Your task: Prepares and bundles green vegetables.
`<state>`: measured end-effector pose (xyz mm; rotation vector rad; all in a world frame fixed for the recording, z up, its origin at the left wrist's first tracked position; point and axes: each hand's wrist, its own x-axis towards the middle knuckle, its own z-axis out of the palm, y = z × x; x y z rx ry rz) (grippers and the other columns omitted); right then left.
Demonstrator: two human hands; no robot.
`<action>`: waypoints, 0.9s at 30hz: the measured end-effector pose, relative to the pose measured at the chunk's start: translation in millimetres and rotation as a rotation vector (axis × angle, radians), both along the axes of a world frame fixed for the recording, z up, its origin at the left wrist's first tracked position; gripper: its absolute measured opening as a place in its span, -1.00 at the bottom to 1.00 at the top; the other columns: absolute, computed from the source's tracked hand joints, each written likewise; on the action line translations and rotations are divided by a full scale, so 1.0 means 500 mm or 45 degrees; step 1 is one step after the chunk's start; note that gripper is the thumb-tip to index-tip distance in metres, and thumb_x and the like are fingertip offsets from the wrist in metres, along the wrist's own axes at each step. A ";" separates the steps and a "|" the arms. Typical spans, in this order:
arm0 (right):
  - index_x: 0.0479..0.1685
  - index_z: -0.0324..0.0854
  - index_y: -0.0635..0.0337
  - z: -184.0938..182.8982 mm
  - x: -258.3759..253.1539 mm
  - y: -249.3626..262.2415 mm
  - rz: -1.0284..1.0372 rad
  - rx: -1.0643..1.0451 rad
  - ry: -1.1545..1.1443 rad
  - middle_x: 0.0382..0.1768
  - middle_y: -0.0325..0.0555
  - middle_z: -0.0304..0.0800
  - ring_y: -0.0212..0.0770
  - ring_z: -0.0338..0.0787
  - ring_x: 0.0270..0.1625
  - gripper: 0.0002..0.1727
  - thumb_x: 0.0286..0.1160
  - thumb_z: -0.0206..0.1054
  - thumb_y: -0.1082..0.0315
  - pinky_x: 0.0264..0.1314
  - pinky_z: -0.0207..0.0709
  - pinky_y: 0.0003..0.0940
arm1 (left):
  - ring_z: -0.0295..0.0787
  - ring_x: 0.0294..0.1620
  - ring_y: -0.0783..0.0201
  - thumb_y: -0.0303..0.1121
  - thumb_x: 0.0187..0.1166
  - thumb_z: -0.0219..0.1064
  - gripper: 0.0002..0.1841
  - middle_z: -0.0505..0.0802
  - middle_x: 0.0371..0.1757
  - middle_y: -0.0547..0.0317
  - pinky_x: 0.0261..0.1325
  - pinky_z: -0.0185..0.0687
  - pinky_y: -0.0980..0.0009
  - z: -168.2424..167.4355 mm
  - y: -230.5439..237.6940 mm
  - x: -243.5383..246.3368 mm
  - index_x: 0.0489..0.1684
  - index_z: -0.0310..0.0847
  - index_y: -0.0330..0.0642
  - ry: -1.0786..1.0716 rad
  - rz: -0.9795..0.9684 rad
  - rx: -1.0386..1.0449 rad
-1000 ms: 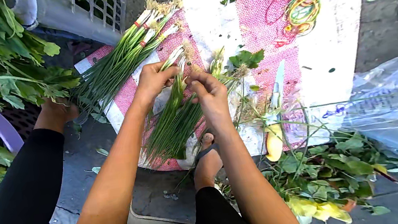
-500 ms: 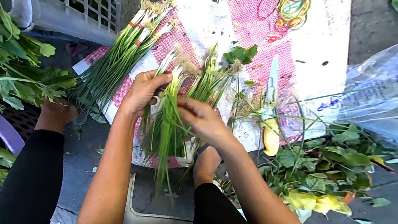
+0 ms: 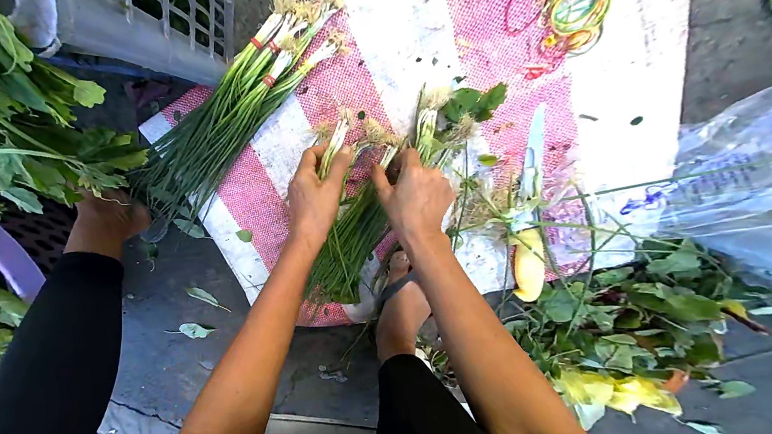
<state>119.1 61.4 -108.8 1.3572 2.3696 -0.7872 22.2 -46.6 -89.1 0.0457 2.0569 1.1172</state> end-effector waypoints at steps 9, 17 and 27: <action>0.04 0.81 0.06 0.067 0.087 0.011 -0.819 -1.151 1.070 -0.14 -0.25 0.87 -0.41 0.82 -0.24 -0.82 0.53 0.47 0.34 -0.24 0.73 -0.54 | 0.75 -0.29 0.32 -0.30 0.61 0.39 -0.68 0.80 -0.12 0.10 -0.19 0.77 0.34 0.042 -0.009 0.000 0.23 0.63 -0.23 -0.154 -0.025 0.296; 0.01 0.75 0.07 0.124 0.109 0.013 -0.631 -0.838 1.141 -0.15 -0.34 0.82 -0.47 0.78 -0.21 -0.85 0.56 0.45 0.33 -0.18 0.68 -0.60 | 0.74 -0.28 0.51 -0.30 0.59 0.45 -0.83 0.88 -0.27 0.28 -0.10 0.67 0.44 0.091 0.047 -0.004 -0.06 0.85 -0.18 -0.098 -0.386 0.409; 0.10 0.70 0.01 0.126 0.112 0.005 -0.690 -0.873 1.042 -0.17 -0.40 0.74 -0.53 0.70 -0.22 -0.80 0.75 0.20 0.24 -0.18 0.60 -0.58 | 0.69 -0.33 0.51 -0.34 0.58 0.46 -0.84 0.84 -0.30 0.28 -0.16 0.61 0.47 0.101 0.052 -0.010 -0.06 0.81 -0.20 -0.148 -0.539 0.309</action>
